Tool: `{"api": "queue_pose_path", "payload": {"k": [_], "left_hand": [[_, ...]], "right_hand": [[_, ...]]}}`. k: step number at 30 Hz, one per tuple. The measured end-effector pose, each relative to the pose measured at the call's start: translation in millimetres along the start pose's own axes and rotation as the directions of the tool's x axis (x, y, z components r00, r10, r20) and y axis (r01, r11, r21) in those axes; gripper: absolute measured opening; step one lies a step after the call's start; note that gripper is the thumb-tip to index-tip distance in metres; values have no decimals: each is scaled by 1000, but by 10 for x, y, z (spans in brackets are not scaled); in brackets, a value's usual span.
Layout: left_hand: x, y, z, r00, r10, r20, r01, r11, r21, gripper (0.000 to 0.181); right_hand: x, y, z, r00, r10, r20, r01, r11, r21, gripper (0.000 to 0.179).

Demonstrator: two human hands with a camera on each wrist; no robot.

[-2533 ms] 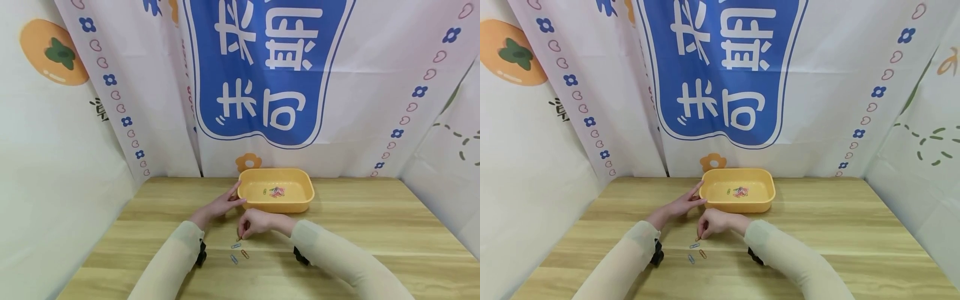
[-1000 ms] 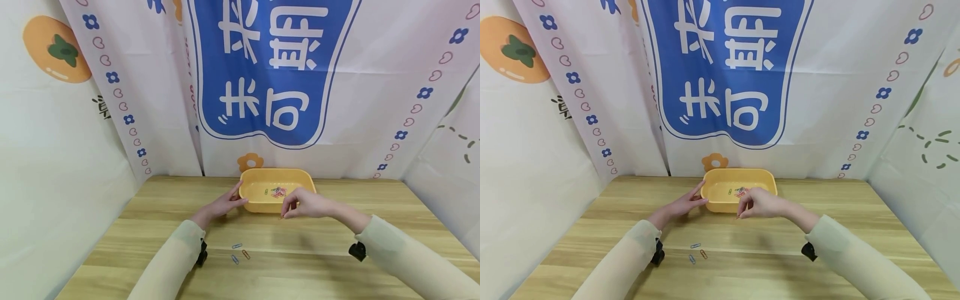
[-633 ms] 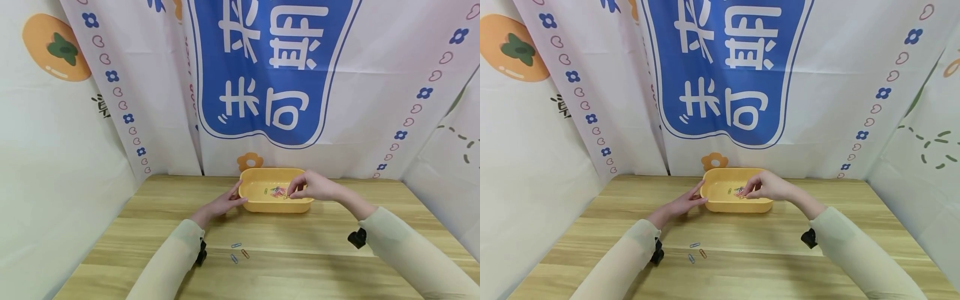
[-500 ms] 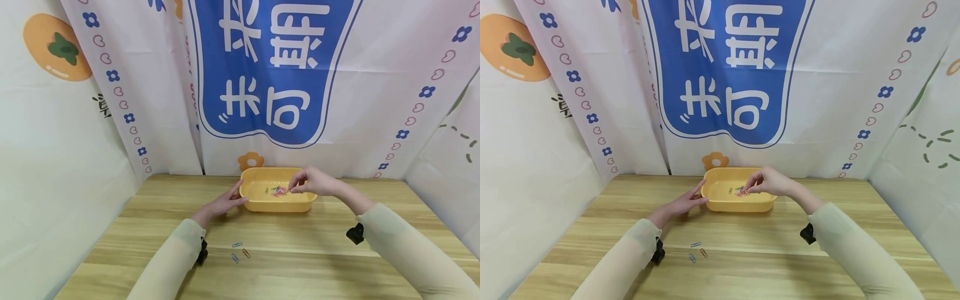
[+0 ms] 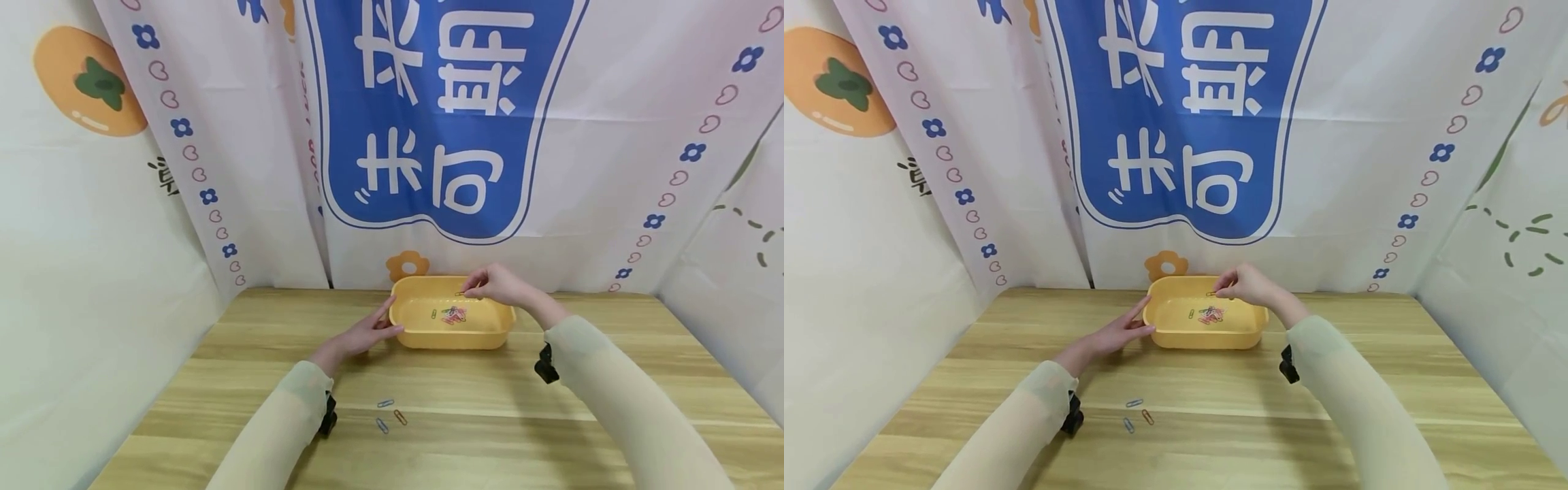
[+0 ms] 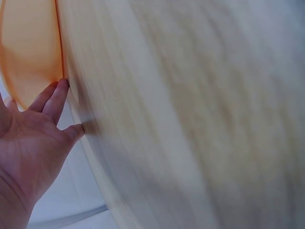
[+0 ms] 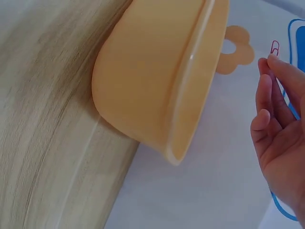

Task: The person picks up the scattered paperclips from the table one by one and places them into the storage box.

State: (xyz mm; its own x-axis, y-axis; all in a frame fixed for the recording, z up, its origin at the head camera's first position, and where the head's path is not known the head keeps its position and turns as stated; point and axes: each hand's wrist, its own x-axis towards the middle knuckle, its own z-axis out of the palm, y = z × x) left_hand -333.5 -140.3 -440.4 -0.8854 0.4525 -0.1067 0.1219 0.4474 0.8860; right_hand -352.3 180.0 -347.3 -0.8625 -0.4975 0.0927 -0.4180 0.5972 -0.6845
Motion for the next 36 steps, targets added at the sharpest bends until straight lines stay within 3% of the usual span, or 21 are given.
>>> {"api": "queue_pose_path", "payload": {"k": [5, 12, 22, 36], "left_hand": [[18, 14, -5, 1000, 22, 13, -22, 1000, -1, 80], [-24, 10, -19, 1000, 3, -5, -3, 1000, 3, 80], [-32, 6, 15, 1000, 6, -6, -6, 1000, 18, 80], [-15, -8, 7, 1000, 6, -3, -6, 1000, 15, 82]], "right_hand": [[104, 46, 28, 1000, 24, 12, -24, 1000, -14, 13], [231, 153, 180, 998, 44, 37, -43, 999, -4, 10], [279, 364, 371, 997, 73, -1, -73, 997, -20, 4], [286, 338, 387, 993, 113, -44, -115, 992, -48, 14]]}}
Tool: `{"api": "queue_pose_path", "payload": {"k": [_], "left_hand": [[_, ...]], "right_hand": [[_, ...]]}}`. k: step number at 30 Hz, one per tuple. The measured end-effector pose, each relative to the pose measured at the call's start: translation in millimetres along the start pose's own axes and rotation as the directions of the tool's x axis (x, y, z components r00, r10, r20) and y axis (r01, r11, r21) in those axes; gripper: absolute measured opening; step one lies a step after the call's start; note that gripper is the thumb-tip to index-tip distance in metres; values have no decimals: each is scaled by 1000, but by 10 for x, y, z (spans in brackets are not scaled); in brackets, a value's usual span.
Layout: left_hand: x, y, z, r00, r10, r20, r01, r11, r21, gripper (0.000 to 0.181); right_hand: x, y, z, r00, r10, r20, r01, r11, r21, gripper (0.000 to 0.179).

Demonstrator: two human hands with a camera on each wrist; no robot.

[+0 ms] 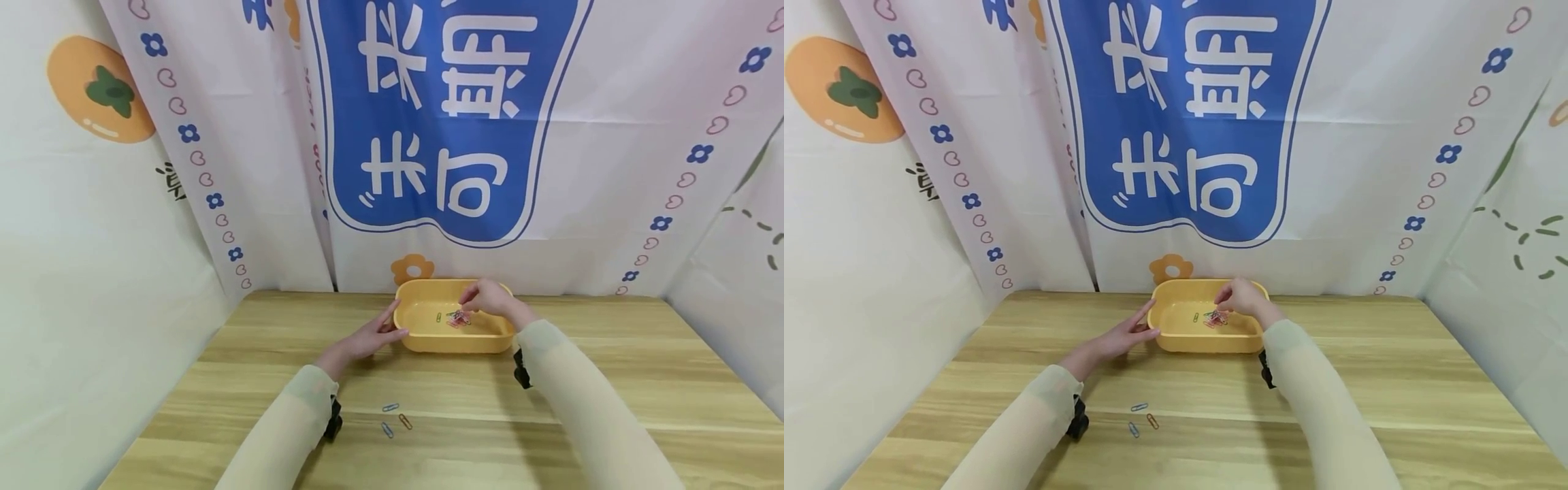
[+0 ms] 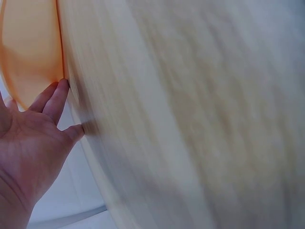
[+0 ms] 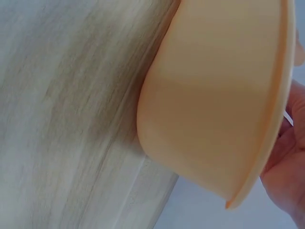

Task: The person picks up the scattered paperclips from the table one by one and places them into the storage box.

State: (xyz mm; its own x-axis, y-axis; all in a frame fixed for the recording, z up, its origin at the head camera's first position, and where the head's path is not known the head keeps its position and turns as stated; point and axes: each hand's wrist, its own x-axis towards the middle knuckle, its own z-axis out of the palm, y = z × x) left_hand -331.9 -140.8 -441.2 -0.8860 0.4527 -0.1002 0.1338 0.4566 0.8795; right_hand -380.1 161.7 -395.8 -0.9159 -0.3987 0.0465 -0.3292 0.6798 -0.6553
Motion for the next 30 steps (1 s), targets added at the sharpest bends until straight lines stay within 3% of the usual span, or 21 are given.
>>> {"api": "queue_pose_path", "payload": {"k": [5, 16, 22, 30], "left_hand": [[-12, 7, -4, 1000, 16, 8, -16, 1000, -16, 83], [0, 9, -1, 1000, 12, 3, -11, 1000, -20, 81], [0, 9, -8, 1000, 7, -2, -7, 1000, -28, 80], [17, 3, -4, 1000, 11, 1, -11, 1000, -18, 81]], "right_hand": [[-86, -104, -60, 1000, -27, 5, 27, 1000, -11, 15], [-431, -393, -108, 983, -184, 17, 183, 982, 37, 9], [-674, -498, 43, 945, -325, 19, 325, 946, 18, 6], [-952, -535, 435, 940, -320, 121, 310, 946, 94, 7]]}}
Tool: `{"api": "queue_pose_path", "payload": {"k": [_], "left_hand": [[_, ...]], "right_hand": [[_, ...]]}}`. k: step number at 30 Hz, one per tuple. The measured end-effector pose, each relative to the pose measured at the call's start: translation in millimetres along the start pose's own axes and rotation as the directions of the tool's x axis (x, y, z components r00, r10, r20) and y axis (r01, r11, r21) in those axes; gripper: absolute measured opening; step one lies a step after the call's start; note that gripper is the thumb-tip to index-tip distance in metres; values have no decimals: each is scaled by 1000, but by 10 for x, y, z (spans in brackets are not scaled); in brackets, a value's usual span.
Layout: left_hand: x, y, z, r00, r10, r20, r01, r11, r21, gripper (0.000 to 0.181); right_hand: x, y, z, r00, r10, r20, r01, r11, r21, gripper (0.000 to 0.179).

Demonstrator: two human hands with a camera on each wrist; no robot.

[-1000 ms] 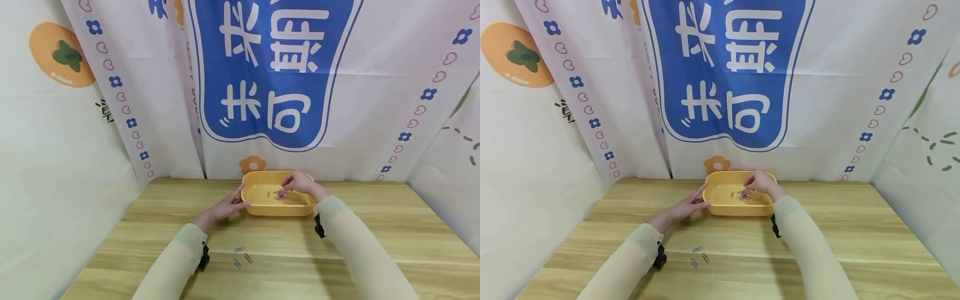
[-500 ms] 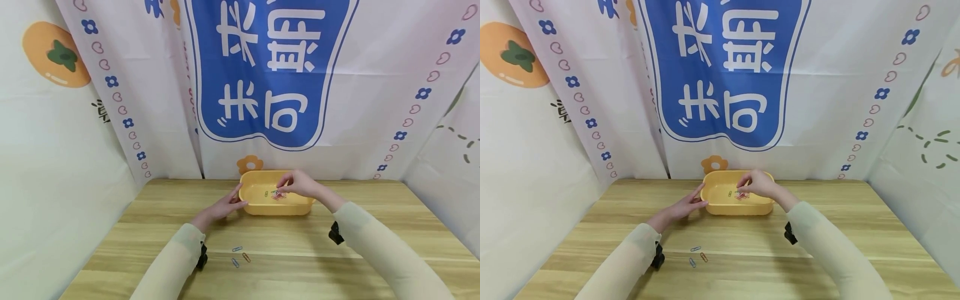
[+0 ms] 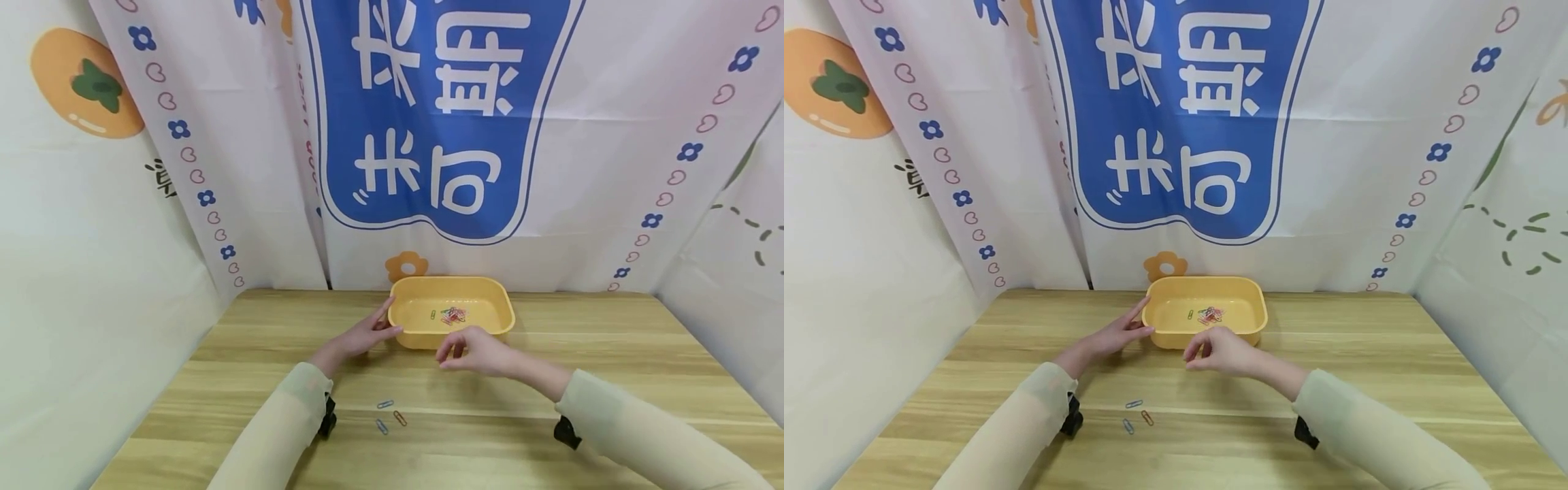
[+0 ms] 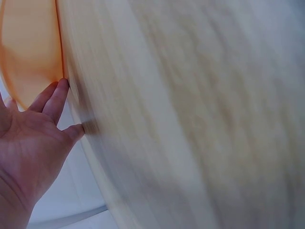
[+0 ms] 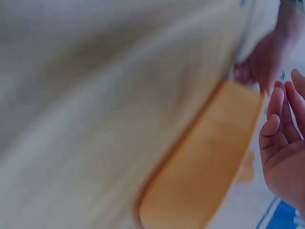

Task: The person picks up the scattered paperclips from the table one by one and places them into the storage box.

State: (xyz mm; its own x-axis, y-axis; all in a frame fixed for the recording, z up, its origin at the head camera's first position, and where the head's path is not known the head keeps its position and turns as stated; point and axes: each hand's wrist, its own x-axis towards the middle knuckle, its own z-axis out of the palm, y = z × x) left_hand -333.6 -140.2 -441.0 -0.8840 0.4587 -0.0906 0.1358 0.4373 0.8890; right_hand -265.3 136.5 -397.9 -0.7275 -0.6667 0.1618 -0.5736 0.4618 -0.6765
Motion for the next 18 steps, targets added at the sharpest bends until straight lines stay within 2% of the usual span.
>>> {"api": "queue_pose_path", "payload": {"k": [6, 13, 18], "left_hand": [[-1, 16, 17, 1000, -8, -6, 8, 999, 34, 80], [-8, 11, -3, 1000, -1, 1, 1, 1000, 24, 82], [-20, 0, -19, 1000, 5, 6, -5, 1000, 2, 82]], "right_hand": [[-1, -66, 251, 997, -32, 69, 32, 999, 14, 17], [85, -117, 537, 986, 2, 169, -11, 999, 50, 18], [147, -153, 726, 979, -34, 199, 42, 998, -37, 23]]}}
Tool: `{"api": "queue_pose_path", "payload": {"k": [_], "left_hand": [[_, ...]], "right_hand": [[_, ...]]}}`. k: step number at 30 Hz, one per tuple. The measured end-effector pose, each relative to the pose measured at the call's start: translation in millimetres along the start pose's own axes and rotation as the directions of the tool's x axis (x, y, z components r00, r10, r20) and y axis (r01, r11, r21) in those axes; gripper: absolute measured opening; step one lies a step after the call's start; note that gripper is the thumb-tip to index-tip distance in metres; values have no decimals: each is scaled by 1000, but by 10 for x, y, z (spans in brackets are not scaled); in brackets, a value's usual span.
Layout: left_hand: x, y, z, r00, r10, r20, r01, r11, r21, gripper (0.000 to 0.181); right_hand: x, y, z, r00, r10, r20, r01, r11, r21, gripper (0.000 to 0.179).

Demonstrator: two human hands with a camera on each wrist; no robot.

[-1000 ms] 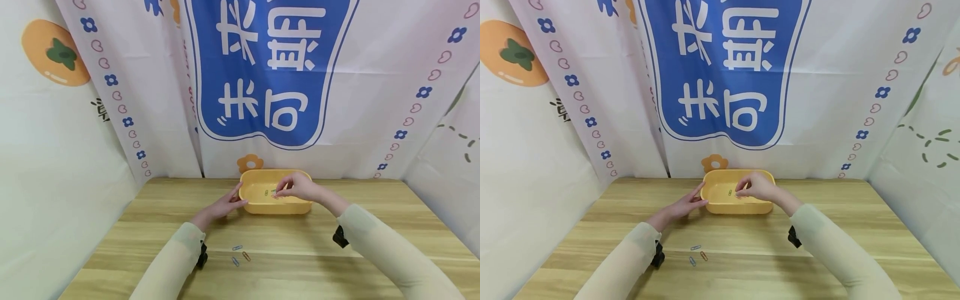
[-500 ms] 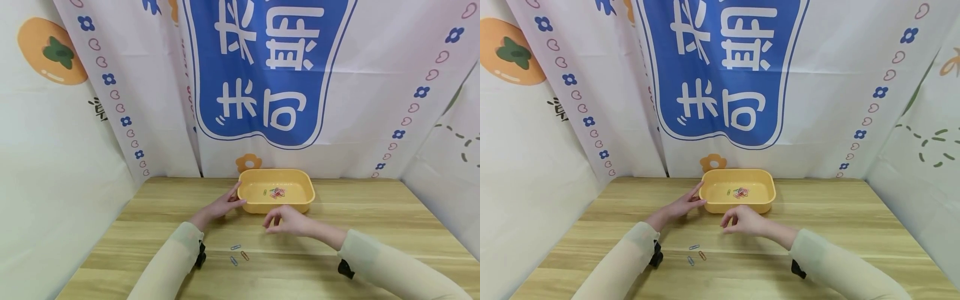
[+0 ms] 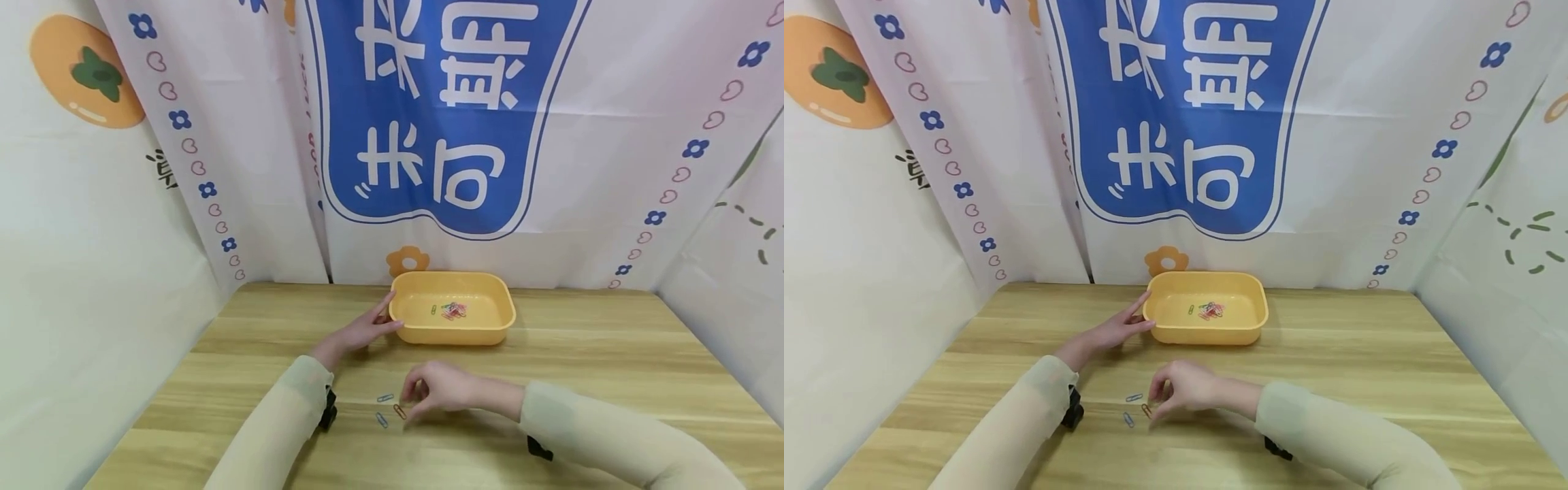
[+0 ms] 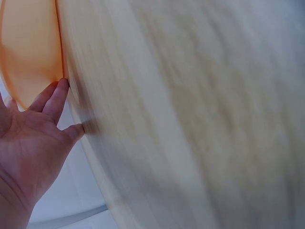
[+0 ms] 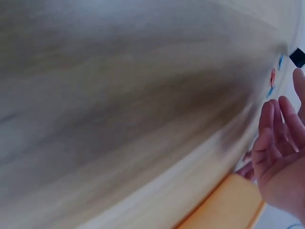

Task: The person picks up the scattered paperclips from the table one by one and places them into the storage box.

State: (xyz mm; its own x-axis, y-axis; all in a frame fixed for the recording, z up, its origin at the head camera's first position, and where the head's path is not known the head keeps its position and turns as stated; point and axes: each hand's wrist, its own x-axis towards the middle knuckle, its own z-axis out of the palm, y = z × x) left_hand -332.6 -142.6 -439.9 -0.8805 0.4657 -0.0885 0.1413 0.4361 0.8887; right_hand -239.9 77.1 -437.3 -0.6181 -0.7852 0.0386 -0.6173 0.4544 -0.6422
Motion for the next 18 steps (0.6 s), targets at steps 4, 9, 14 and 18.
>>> {"api": "queue_pose_path", "payload": {"k": [4, 9, 14, 18], "left_hand": [[29, 0, 6, 1000, -3, 1, 3, 1000, 16, 81], [14, -15, 9, 1000, -7, 3, 7, 999, 41, 80], [19, -13, 15, 1000, -2, -4, 2, 999, 39, 81], [28, -7, 6, 1000, 3, -5, -3, 999, 32, 81]], "right_hand": [[55, -20, 58, 1000, -14, -12, 12, 993, -120, 27], [121, -47, 104, 999, 15, -29, -21, 982, -190, 26], [154, -51, 115, 999, 26, -42, -34, 979, -200, 22], [176, -40, 121, 999, 33, -39, -40, 984, -175, 16]]}}
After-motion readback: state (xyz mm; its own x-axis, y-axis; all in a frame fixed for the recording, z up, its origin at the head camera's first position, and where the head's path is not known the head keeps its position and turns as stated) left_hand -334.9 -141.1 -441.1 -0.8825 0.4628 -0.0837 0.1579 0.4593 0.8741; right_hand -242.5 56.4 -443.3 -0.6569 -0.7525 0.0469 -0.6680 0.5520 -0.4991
